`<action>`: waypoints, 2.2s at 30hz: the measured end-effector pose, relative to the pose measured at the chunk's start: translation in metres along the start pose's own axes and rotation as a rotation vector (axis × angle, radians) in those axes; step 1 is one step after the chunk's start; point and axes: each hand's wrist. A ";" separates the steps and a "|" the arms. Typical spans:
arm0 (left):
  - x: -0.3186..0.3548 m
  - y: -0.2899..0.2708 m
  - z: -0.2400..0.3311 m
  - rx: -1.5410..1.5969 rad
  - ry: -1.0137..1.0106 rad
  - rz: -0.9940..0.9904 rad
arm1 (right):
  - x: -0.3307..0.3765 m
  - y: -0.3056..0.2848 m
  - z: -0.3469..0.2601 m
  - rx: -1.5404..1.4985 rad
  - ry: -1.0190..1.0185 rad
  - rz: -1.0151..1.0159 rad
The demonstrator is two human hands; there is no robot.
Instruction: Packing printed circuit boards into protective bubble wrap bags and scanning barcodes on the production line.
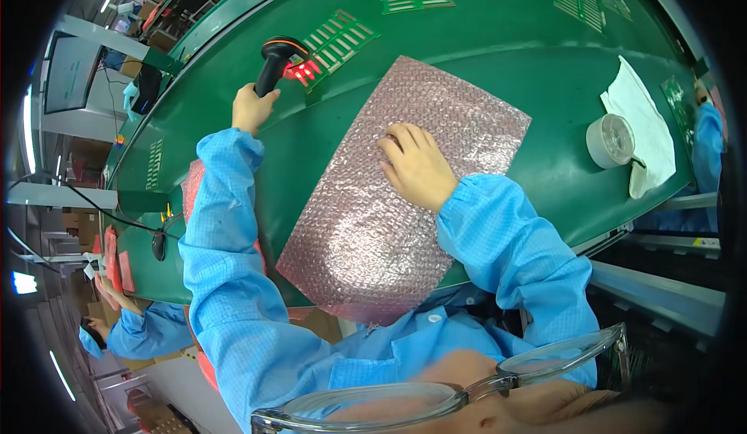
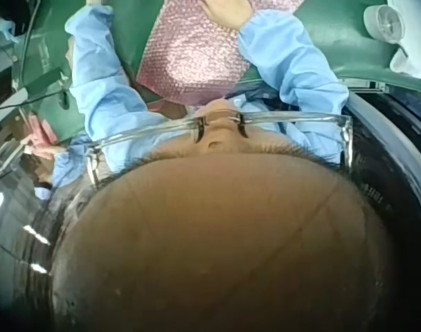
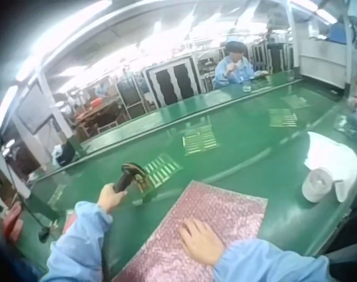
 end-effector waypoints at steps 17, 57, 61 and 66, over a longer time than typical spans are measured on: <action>-0.067 0.086 0.196 0.225 0.413 -0.083 | 0.002 -0.002 -0.001 -0.012 0.014 0.037; 0.039 0.256 0.379 0.055 0.741 -0.336 | 0.044 0.124 0.013 -0.466 0.281 0.083; 0.041 0.250 0.376 0.097 0.735 -0.383 | 0.031 0.103 0.002 -0.421 0.248 0.081; 0.039 0.246 0.374 0.146 0.712 -0.423 | 0.021 0.083 -0.005 -0.373 0.212 0.066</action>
Point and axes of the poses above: each hand's wrist, its own x-axis away from the middle knuckle, its own y-axis out of the palm, z = x × y, and after that the axes turned 14 degrees about -y, right-handed
